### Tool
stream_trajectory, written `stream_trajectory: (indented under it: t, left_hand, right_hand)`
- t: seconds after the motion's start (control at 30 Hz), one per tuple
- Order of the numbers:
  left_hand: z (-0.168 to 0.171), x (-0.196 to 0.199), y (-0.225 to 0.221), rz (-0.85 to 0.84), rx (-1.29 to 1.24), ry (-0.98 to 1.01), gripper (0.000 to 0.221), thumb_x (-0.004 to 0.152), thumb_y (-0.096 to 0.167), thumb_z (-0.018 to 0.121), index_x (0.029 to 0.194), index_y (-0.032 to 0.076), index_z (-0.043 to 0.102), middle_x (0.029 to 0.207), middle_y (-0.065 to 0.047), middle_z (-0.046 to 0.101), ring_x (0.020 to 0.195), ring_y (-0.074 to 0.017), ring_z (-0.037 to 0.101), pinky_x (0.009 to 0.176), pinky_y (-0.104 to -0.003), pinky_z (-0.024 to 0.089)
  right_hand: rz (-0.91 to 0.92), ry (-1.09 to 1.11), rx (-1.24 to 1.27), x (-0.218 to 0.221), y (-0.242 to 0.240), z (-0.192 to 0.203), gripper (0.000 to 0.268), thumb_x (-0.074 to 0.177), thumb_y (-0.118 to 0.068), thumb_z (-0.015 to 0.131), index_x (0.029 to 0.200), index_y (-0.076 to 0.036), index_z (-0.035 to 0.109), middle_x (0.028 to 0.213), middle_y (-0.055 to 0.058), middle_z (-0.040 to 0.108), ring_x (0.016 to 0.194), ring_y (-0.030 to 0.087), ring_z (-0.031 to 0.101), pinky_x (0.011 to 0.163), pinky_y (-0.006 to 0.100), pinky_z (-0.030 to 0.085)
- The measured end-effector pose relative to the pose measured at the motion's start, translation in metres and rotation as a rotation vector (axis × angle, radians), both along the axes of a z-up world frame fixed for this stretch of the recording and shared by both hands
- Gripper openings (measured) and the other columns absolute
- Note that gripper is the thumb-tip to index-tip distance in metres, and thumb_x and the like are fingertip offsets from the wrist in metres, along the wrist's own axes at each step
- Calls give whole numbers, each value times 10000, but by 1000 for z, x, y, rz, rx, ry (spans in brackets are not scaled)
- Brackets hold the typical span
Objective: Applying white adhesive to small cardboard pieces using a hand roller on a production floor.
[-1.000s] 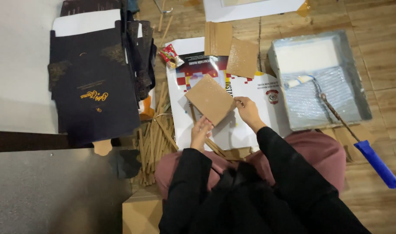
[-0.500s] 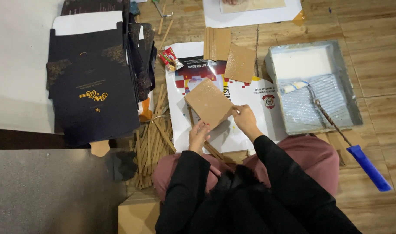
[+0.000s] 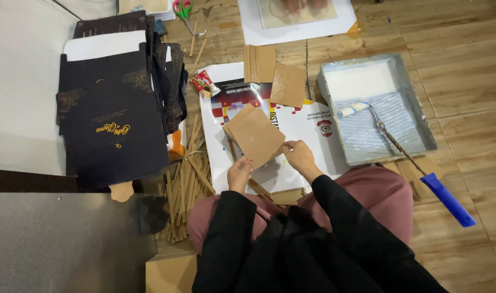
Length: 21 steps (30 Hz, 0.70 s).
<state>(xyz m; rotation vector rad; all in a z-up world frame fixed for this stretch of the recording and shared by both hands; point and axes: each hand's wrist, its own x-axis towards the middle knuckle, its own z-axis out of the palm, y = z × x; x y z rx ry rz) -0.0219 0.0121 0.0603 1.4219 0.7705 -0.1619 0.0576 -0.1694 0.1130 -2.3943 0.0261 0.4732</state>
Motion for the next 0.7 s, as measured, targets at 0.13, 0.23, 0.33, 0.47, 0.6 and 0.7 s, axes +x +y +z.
stream_trajectory:
  t: [0.13,0.23,0.33,0.47,0.6,0.7]
  left_hand:
    - [-2,1,1,-2,-26,35,526,803,191,593,1283,41,442,1243,-154,486,1039,-226,578,883,-332,478]
    - [16,-2,0,24,-33,12,515,809,240,594,1265,39,466,1254,-172,465,1054,-254,570,847,-342,503]
    - [20,-5,1,68,-22,25,461,796,231,602,1217,60,523,1207,-145,504,1023,-229,588,844,-327,504]
    - [21,-3,1,102,21,12,417,789,218,606,1173,60,561,1134,-133,544,978,-222,604,823,-320,510]
    - [27,2,1,153,-10,-22,373,814,225,593,1159,84,576,1111,-134,559,966,-223,595,798,-321,516]
    - [45,7,-2,229,-93,-62,331,847,255,559,1145,114,585,1097,-91,552,962,-191,545,783,-291,492]
  right_hand:
    - [-58,7,65,1,-1,-2,350,794,-280,532,1095,-133,634,966,101,652,927,282,623,802,416,489]
    - [-244,147,421,0,-5,0,291,769,-95,574,1054,-90,633,806,119,661,698,182,630,578,311,553]
    - [-315,251,605,-1,-10,-3,303,758,-32,590,1060,-13,603,779,143,654,664,186,636,570,307,556]
    - [-368,351,674,1,-14,-1,232,784,-70,586,1001,12,606,782,147,656,683,192,643,603,322,557]
    - [-364,415,797,7,-18,-12,248,783,-89,608,987,51,589,770,134,638,698,193,646,659,337,560]
    - [-364,379,862,18,-15,-19,257,781,-74,618,985,78,581,730,130,607,675,203,641,664,369,568]
